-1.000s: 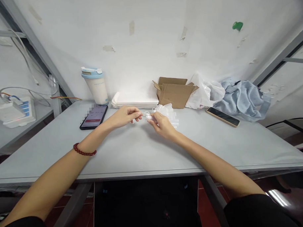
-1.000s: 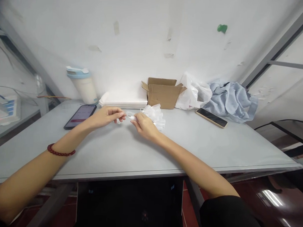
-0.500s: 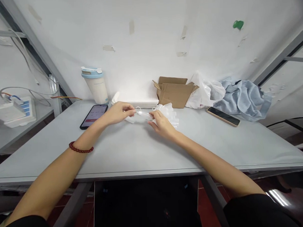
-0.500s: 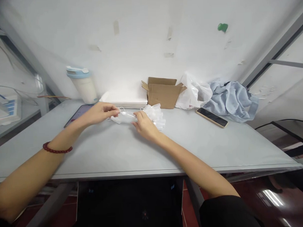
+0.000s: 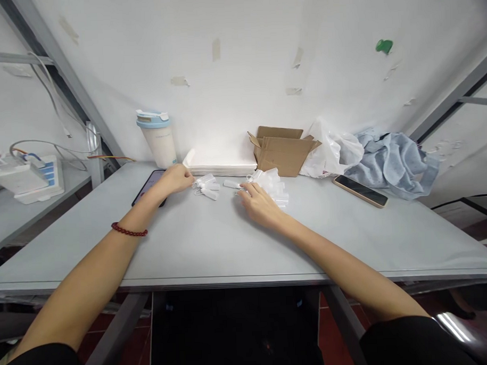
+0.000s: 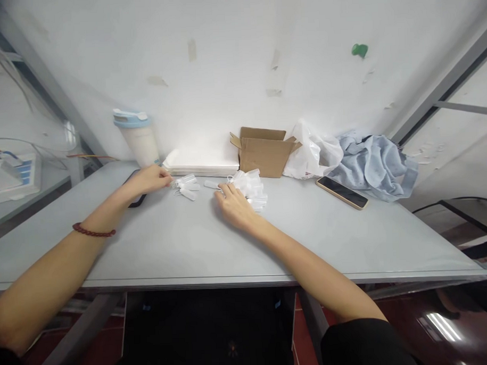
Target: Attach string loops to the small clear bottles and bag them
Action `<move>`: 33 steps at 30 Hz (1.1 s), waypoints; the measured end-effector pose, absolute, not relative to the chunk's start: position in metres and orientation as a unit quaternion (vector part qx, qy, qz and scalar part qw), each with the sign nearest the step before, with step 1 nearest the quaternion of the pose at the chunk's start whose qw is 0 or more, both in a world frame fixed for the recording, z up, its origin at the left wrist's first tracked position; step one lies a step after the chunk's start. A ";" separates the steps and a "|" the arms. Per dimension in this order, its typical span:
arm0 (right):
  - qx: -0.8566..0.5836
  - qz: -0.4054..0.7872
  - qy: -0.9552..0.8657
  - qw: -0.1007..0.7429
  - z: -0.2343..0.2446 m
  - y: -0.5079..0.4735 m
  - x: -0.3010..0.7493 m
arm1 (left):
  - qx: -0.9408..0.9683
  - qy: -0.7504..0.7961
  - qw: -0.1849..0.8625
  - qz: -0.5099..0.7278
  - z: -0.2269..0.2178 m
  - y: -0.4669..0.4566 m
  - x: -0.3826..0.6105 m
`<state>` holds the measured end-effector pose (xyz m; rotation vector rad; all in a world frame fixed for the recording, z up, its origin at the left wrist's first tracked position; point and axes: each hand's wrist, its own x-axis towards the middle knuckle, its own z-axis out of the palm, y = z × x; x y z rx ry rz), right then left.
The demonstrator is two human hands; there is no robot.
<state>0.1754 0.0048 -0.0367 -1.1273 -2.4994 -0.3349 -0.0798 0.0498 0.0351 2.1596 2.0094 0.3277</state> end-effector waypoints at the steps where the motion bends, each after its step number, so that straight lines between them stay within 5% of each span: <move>1: -0.400 -0.124 -0.888 0.191 -0.037 0.005 0.175 | 0.727 0.674 0.062 0.113 0.036 0.049 -0.080; 10: -0.390 -0.194 -0.888 0.145 -0.035 0.009 0.166 | 0.805 0.556 0.192 0.074 0.040 0.041 -0.074; 18: -0.424 -0.185 -0.881 0.101 -0.035 0.010 0.163 | 0.796 0.599 0.061 0.070 0.006 0.049 -0.060; 33: -0.453 -0.154 -0.870 0.120 -0.039 0.014 0.160 | 0.795 0.593 0.038 0.124 -0.002 0.044 -0.053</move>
